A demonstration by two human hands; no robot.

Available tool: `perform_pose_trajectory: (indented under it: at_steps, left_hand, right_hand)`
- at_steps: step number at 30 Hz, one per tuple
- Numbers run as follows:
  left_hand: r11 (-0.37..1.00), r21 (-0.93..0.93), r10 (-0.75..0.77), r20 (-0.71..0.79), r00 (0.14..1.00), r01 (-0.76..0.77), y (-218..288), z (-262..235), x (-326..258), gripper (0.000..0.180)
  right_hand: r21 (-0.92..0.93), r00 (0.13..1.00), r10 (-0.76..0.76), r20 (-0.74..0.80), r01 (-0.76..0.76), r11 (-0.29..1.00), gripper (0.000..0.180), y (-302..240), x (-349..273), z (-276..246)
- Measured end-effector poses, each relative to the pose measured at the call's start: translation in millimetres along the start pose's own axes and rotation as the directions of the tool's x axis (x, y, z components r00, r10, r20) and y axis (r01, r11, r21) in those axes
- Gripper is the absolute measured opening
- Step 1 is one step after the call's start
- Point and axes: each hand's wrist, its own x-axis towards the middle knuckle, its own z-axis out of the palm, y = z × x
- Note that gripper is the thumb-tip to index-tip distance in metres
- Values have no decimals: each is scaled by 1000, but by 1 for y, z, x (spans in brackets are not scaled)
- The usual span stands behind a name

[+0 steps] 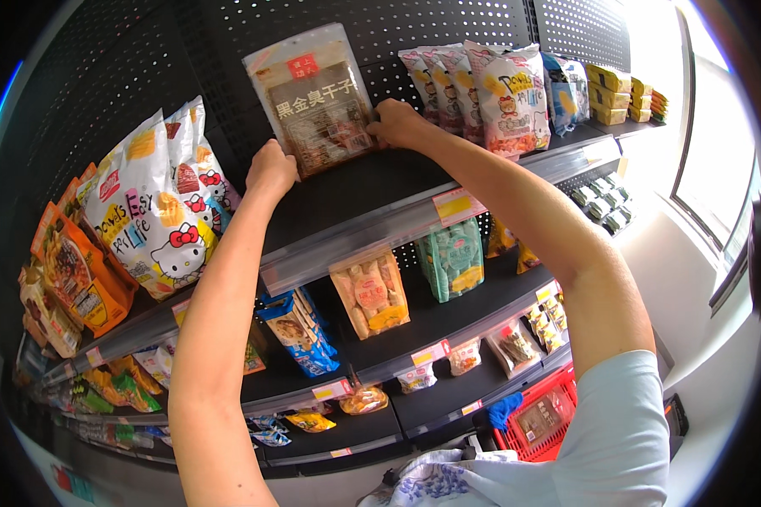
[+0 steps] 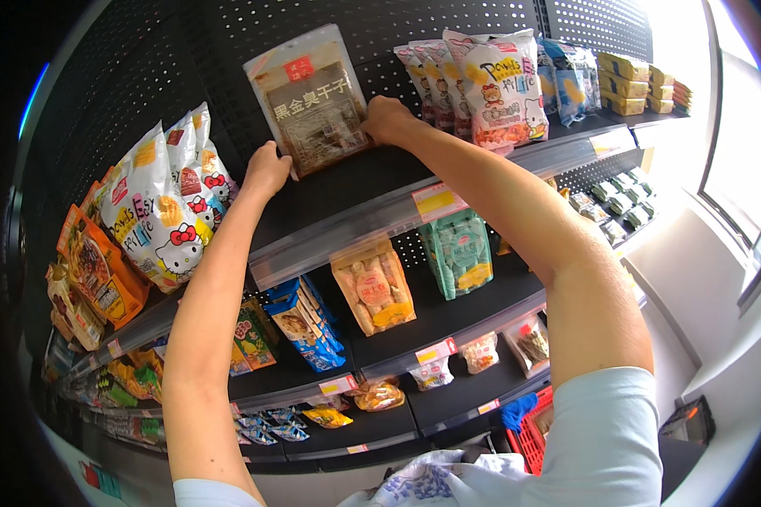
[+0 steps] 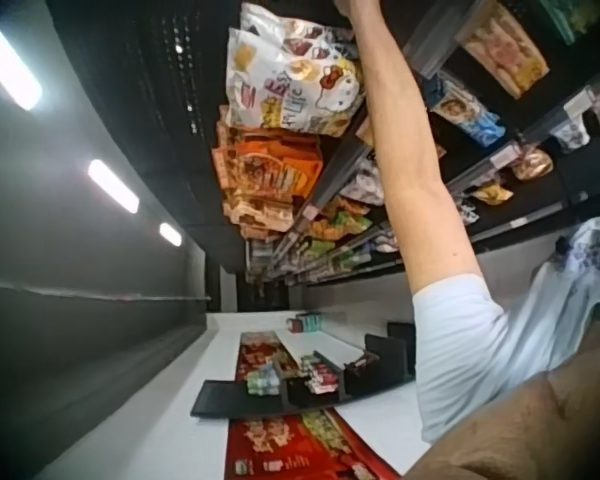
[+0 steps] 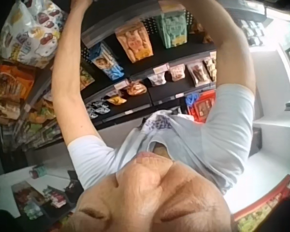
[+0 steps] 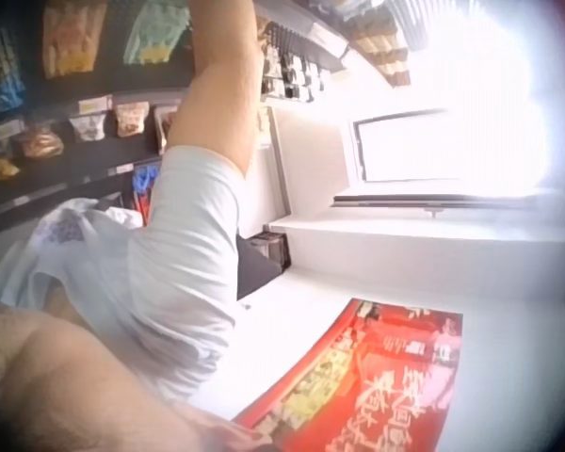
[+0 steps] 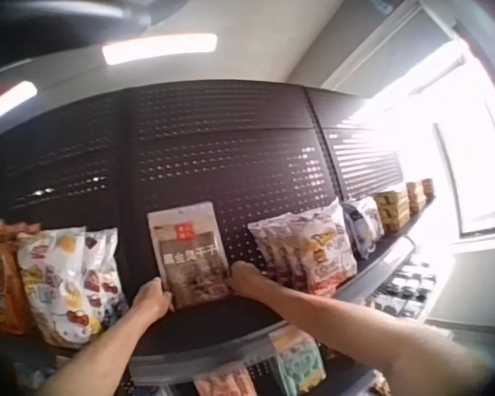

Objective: The person repeatedly picks snack packages from a red basket and places them onto a store shelf, then wipes the shelf surface with a blue cloth. The person handles multiple snack packages one at a time and returns them to the shelf in an organized manner.

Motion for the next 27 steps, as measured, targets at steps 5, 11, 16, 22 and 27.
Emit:
perform_pose_trajectory:
  at_steps: [5, 11, 16, 22, 27]
  left_hand:
    - [994, 98, 51, -92, 994, -41, 7, -26, -10, 36]
    - [754, -130, 460, -596, 658, -644, 74, -71, -133, 30]
    - [466, -294, 674, -493, 550, -835, 59, -4, -262, 27]
    - [658, -499, 729, 237, 642, -563, 32, 165, -323, 49]
    - [703, -368, 711, 392, 584, -608, 15, 246, -321, 86]
  right_hand:
    - [-38, 998, 12, -59, -14, 999, 22, -20, -14, -20]
    - [-113, 812, -435, -389, 427, 897, 26, -52, -115, -56]
    - [87, 629, -487, -605, 661, 745, 26, -48, -258, -62]
    - [494, 922, 301, -243, -149, 857, 30, 89, -424, 51]
    - [673, 462, 870, 173, -700, 238, 25, 177, -626, 160]
